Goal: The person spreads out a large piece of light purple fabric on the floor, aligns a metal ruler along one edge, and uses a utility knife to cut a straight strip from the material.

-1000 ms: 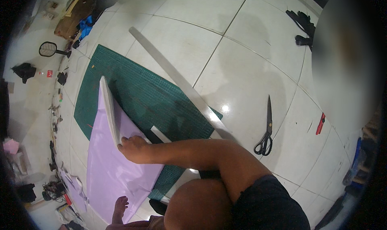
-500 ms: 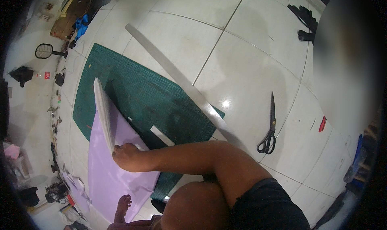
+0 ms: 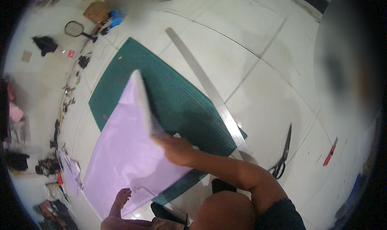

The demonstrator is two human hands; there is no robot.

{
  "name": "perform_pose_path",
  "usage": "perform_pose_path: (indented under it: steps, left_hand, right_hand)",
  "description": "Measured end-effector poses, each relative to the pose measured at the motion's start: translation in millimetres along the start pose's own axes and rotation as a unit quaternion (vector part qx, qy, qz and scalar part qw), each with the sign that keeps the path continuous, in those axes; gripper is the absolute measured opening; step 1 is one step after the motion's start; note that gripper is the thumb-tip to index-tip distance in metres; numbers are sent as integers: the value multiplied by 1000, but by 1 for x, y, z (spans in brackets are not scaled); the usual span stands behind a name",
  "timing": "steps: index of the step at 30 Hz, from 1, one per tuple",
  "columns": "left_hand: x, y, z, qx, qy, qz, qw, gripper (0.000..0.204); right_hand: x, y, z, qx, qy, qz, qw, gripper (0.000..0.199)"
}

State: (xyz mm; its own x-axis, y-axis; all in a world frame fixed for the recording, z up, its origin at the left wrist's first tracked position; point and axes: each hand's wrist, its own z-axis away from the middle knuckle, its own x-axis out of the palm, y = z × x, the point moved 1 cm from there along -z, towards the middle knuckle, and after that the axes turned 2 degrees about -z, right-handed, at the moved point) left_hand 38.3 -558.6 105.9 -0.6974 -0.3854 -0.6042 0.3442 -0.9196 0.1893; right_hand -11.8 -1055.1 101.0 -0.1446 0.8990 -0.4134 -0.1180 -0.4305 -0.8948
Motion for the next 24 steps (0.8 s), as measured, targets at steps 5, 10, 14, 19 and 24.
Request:
perform_pose_path:
  steps: [5,10,14,19,24]
  left_hand:
    - [-11,-24,1,-4,19,113,993,47]
    - [-15,-62,9,-56,98,150,982,43]
    - [-17,-173,5,-70,199,141,967,49]
    - [39,-225,-15,-59,291,43,954,49]
    - [50,-189,-24,30,368,17,929,49]
  right_hand:
    - [-22,59,17,164,116,-39,979,73]
    - [-26,67,24,226,125,43,965,78]
    - [-12,73,12,218,141,34,965,78]
    - [-26,70,43,260,127,81,954,78]
    - [-37,91,75,317,76,36,945,77]
